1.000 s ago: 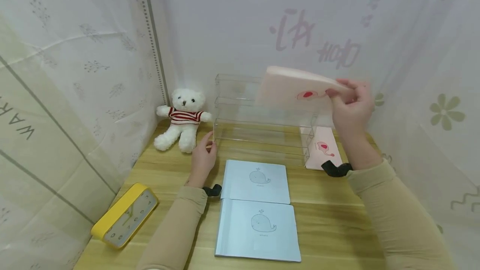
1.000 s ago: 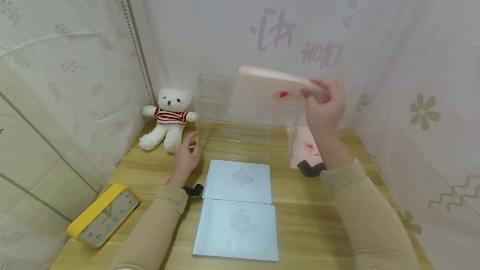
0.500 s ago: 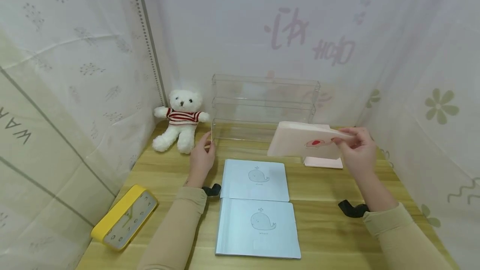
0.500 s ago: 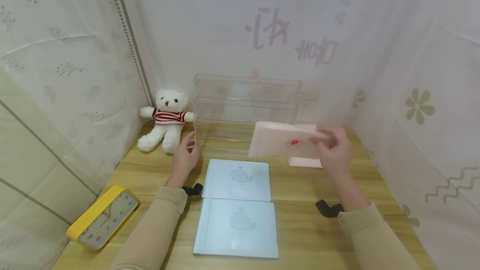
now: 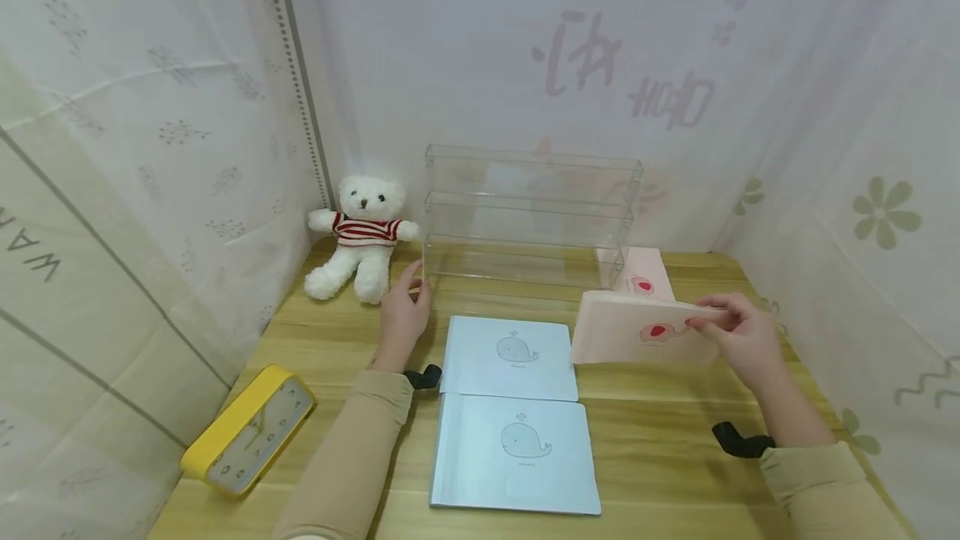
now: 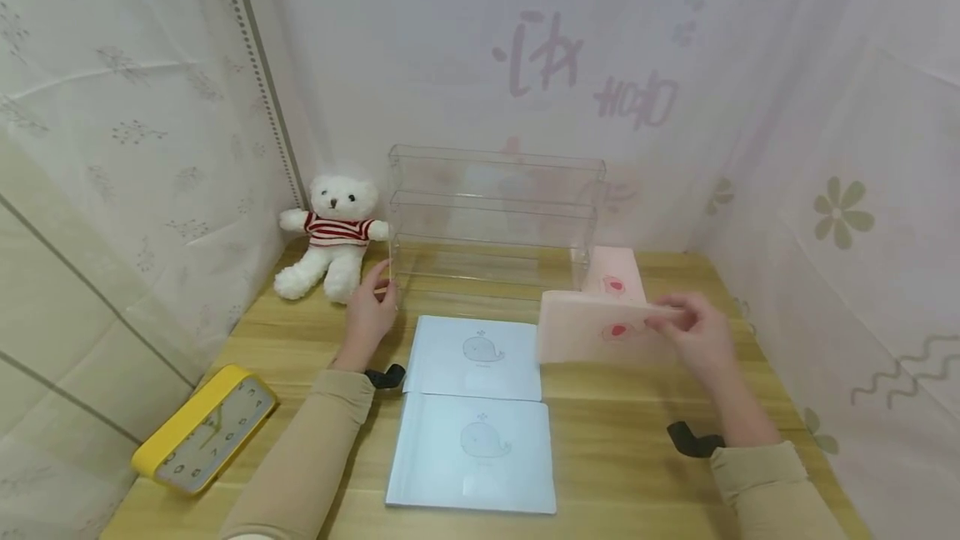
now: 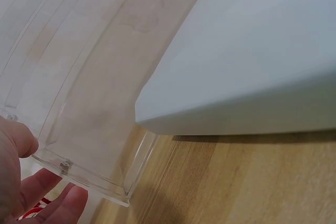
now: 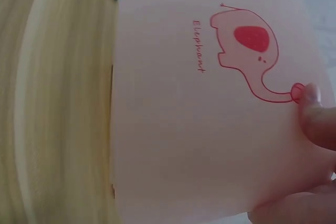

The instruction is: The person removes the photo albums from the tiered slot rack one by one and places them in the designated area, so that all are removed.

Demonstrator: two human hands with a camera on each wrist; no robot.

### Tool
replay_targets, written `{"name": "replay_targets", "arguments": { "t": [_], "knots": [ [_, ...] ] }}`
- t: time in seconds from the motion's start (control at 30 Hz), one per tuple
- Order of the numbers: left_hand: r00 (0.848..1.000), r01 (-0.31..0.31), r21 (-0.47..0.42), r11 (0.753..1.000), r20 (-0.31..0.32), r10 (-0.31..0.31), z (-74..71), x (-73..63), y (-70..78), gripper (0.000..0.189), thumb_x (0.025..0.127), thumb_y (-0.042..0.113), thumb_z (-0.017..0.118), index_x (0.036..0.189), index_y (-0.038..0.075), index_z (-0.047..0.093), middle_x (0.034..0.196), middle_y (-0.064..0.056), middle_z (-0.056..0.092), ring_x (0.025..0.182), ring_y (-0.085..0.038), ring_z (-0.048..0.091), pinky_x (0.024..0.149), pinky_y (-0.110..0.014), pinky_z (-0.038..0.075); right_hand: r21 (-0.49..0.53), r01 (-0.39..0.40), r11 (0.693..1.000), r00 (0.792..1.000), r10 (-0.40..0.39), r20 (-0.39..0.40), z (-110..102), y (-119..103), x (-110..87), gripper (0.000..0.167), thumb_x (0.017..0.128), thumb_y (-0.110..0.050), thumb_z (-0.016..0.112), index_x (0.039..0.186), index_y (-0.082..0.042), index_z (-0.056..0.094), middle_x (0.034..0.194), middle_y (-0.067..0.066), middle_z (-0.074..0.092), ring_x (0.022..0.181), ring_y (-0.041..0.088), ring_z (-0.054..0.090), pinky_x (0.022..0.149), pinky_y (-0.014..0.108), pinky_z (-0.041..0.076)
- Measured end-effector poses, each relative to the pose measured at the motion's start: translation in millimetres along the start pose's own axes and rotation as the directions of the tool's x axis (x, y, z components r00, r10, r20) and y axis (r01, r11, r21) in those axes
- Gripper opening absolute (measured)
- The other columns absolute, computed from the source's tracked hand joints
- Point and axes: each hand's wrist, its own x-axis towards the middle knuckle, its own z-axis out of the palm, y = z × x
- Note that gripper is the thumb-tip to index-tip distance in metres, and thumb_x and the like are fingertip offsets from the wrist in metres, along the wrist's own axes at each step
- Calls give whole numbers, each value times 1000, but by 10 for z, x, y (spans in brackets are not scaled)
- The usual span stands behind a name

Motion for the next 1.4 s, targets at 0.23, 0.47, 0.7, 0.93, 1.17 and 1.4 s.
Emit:
{"name": "replay_targets", "arguments": {
  "t": [0.23,0.47,0.7,0.93,1.17,1.4],
  "knots": [
    [1000,-5,-10,1000,3,5,-14,-2,2,47,111,16,63,158,15,60,126,-24,78,103,-42,82,87,-57,67,-136,-56,989,990,73,124,-30,205,5,44,104,-31,80,136,-4,70,120,18,71,86,1,59,68,20,51],
    [1000,-3,-10,1000,2,3,-26,-1,1,48,110,16,63,158,17,60,126,-23,78,104,-42,82,86,-58,67,-146,-18,989,984,44,175,-63,373,101,49,104,-34,79,141,-6,65,139,27,62,108,25,62,75,14,50],
    [1000,-5,1,1000,-1,5,-16,6,-5,48,111,16,63,158,15,60,126,-23,78,104,-42,82,87,-57,67,-91,-50,995,975,69,211,-18,517,161,54,103,-33,80,144,-4,60,148,29,53,126,44,49,87,14,44],
    [1000,4,3,1000,3,-4,-16,8,7,47,111,17,63,158,15,60,126,-23,78,105,-42,82,88,-58,67,-78,-102,992,967,117,228,57,650,173,50,105,-34,77,141,-3,59,157,34,45,142,55,38,116,75,38],
    [1000,20,12,1000,8,-20,-26,-15,16,48,112,17,63,159,18,59,128,-23,78,105,-41,82,88,-57,67,-112,-136,984,947,162,277,143,782,163,47,103,-36,79,133,-2,65,162,35,45,153,62,33,121,86,24],
    [1000,5,6,1000,10,-5,-17,-13,8,47,112,20,61,159,20,58,128,-22,78,106,-40,82,88,-56,67,-160,-139,977,940,181,289,253,853,81,35,104,-31,78,125,-5,69,161,35,48,154,63,34,121,85,23]
  ]
}}
